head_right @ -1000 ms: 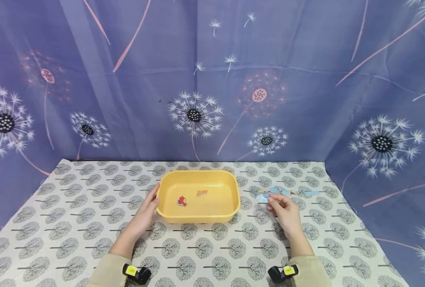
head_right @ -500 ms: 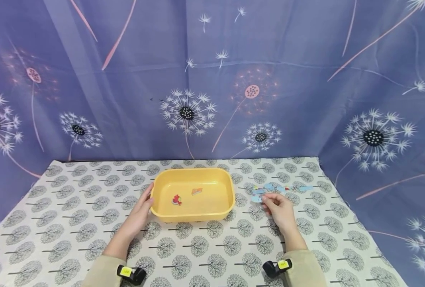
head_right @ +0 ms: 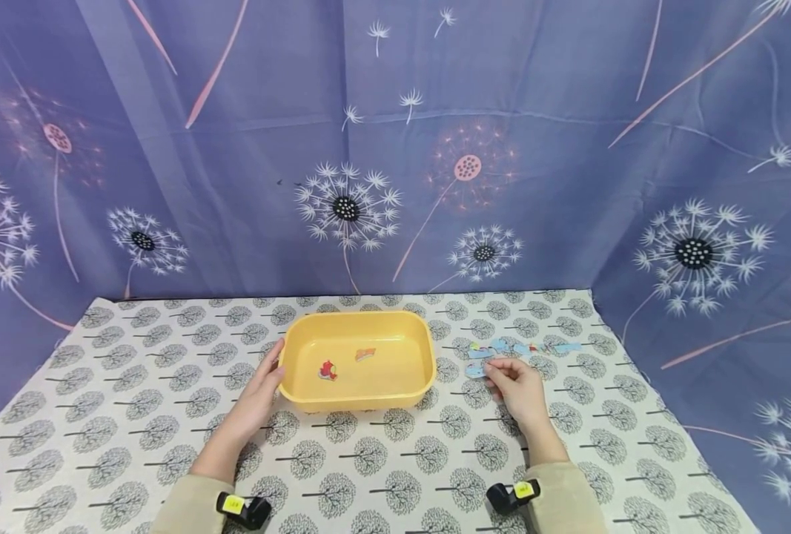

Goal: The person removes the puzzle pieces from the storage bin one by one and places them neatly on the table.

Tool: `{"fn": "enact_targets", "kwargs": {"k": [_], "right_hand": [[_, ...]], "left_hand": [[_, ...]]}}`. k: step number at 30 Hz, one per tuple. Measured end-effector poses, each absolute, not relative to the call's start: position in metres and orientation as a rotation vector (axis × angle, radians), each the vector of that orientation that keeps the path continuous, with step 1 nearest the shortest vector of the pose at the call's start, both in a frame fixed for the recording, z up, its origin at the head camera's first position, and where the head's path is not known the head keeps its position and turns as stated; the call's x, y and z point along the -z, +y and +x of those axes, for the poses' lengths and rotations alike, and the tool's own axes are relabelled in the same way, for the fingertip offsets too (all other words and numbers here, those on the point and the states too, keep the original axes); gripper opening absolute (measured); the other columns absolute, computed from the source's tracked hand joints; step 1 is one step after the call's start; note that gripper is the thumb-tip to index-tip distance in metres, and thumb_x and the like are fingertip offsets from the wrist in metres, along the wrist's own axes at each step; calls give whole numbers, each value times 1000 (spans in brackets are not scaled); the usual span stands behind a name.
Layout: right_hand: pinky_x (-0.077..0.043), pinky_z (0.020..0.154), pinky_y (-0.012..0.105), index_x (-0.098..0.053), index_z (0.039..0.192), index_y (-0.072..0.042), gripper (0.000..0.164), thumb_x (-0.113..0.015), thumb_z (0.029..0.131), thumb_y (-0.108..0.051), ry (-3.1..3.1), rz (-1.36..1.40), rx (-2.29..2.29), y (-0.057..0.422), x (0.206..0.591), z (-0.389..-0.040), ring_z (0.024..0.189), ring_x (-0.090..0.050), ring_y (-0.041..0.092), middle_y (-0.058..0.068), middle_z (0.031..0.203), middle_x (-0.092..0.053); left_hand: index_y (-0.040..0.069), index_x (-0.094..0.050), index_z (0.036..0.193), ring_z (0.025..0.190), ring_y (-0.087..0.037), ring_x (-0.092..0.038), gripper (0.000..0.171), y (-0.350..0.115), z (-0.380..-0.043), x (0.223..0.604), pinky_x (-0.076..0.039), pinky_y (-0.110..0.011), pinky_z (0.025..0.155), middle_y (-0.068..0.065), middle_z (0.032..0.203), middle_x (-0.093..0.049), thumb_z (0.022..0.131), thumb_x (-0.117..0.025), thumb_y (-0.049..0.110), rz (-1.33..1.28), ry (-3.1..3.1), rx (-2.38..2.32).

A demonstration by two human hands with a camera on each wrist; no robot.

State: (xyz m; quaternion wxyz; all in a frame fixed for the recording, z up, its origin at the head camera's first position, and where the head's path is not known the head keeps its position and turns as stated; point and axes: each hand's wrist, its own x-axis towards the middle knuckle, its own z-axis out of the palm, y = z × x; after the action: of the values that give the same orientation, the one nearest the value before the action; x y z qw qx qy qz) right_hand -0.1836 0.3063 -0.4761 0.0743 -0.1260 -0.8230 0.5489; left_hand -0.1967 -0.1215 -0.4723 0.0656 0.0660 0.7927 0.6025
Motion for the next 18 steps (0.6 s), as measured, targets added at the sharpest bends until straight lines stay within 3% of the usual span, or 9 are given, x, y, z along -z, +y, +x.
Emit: {"fn": "enact_targets", "kwargs": {"k": [7,18], "right_hand": [[-55,56,21,-59,110,6,32,-65,89,-17,-2450,-379,-1655,305,475,-183,61,-60,5,2,78,-67],[-57,60,21,-58,113,2,32,-63,91,-22,-2421,-468,-1703,305,474,-183,64,-61,5,-2,81,-64]], "left_hand": [[27,-11,153,144,-37,-17,55,-121,-197,472,-14,-60,114,-6,160,-9,103,-33,28,210,2379,-1833],[26,-12,153,143,-38,-19,55,-121,-197,471,-17,-58,114,-10,160,-9,103,-34,26,210,2368,-1847]]}}
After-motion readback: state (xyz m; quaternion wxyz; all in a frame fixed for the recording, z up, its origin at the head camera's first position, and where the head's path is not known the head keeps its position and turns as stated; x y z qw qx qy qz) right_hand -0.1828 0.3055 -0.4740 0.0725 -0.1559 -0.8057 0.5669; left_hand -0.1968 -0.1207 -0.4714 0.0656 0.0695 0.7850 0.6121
